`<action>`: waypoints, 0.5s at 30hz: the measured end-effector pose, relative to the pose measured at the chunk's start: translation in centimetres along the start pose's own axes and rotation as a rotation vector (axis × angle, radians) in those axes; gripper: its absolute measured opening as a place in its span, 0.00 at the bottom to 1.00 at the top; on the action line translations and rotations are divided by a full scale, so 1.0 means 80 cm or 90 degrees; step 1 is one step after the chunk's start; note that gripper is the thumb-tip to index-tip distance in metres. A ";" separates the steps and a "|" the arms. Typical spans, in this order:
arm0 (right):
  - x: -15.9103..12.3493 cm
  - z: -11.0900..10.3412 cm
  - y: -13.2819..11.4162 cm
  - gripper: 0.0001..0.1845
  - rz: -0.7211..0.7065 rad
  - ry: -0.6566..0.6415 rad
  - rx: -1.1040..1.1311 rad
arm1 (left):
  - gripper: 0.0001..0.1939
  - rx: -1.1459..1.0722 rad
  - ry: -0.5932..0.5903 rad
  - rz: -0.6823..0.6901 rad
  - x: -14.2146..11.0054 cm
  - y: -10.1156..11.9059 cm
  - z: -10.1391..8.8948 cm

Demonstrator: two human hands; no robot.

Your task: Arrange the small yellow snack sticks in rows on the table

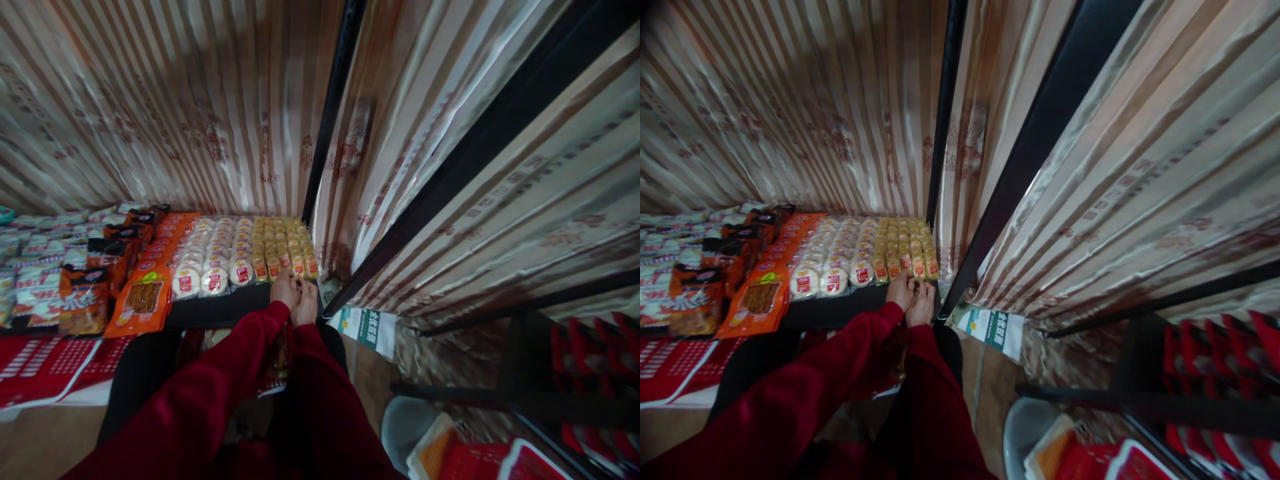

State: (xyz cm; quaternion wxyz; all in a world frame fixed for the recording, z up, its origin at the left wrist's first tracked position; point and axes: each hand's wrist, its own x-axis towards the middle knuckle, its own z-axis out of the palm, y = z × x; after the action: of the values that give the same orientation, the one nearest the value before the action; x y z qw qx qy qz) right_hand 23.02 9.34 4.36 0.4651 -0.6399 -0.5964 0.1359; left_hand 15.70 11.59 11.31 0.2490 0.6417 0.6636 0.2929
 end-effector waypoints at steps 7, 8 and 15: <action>-0.037 -0.008 -0.027 0.20 -0.018 -0.026 -0.026 | 0.10 -0.007 -0.027 0.014 -0.039 -0.029 -0.007; -0.042 -0.008 -0.031 0.20 -0.024 -0.025 -0.028 | 0.10 -0.012 -0.018 0.021 -0.044 -0.035 -0.007; -0.081 -0.010 -0.046 0.18 -0.053 -0.009 -0.025 | 0.10 -0.038 0.023 0.075 -0.080 -0.071 -0.012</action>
State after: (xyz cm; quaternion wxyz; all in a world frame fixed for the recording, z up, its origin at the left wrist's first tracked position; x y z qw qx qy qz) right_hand 19.61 2.71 5.13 0.4538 -0.6227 -0.6280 0.1094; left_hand 11.33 5.13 7.64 0.2383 0.6667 0.6198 0.3384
